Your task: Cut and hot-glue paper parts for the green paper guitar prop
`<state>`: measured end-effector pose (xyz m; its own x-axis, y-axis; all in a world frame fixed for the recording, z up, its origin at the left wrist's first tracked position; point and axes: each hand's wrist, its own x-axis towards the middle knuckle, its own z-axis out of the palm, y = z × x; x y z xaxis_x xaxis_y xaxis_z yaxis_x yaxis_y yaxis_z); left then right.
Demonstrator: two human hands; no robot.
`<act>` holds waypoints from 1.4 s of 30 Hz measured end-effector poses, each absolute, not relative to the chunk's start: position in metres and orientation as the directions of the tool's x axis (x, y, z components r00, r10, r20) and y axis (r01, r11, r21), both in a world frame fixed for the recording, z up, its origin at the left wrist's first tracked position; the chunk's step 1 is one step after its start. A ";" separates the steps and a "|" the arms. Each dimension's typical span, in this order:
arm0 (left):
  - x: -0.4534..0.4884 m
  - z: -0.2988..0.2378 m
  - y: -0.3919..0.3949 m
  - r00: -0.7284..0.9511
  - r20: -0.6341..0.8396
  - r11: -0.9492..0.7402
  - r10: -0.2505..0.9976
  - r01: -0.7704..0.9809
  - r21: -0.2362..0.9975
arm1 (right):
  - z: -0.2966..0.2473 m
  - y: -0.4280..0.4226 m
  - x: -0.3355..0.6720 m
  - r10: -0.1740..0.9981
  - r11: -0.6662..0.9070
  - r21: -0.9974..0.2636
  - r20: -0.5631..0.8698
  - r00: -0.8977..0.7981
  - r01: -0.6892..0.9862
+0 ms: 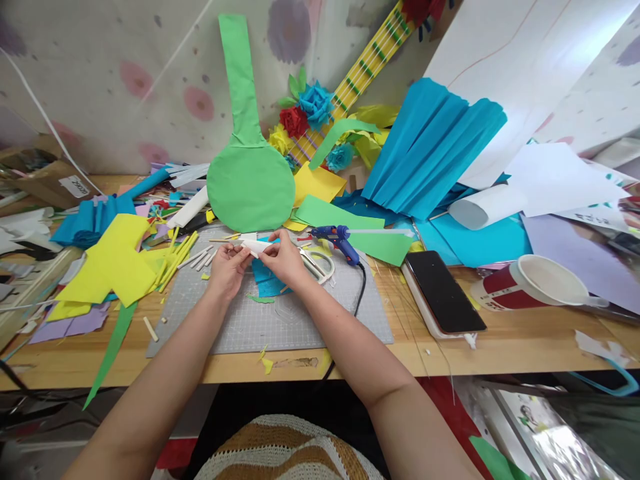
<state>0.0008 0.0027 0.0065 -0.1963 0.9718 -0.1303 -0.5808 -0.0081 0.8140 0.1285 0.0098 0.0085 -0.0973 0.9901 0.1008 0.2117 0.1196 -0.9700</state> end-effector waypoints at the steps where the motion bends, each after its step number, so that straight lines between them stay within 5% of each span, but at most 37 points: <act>1: 0.001 0.007 0.002 -0.198 -0.133 -0.005 0.971 -0.576 0.818 | 0.009 0.010 0.129 0.989 0.132 -0.965 0.111 -0.101 0.226; 25: 0.003 0.008 -0.001 -0.215 -0.082 -0.037 0.973 -0.498 0.866 | 0.010 0.006 0.126 0.986 0.167 -0.942 0.162 -0.042 0.292; 36: -0.005 0.001 0.007 -0.340 -0.105 -0.099 0.934 -0.531 0.842 | 0.035 0.002 0.160 0.980 0.197 -0.836 0.166 -0.105 0.512; 38: -0.006 0.000 0.007 -0.342 -0.113 -0.092 0.933 -0.530 0.843 | 0.048 -0.001 0.181 0.969 0.225 -0.776 0.113 -0.220 0.589; 42: -0.007 -0.001 0.008 -0.348 -0.111 -0.089 0.931 -0.511 0.855 | 0.071 -0.010 0.230 0.713 0.131 -0.775 -0.360 -0.602 0.618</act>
<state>-0.0068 0.0082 -0.0011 -0.3477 0.9311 -0.1106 -0.5107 -0.0891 0.8551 0.2299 -0.0099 0.0715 -0.6023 0.7125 -0.3598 0.6179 0.1308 -0.7753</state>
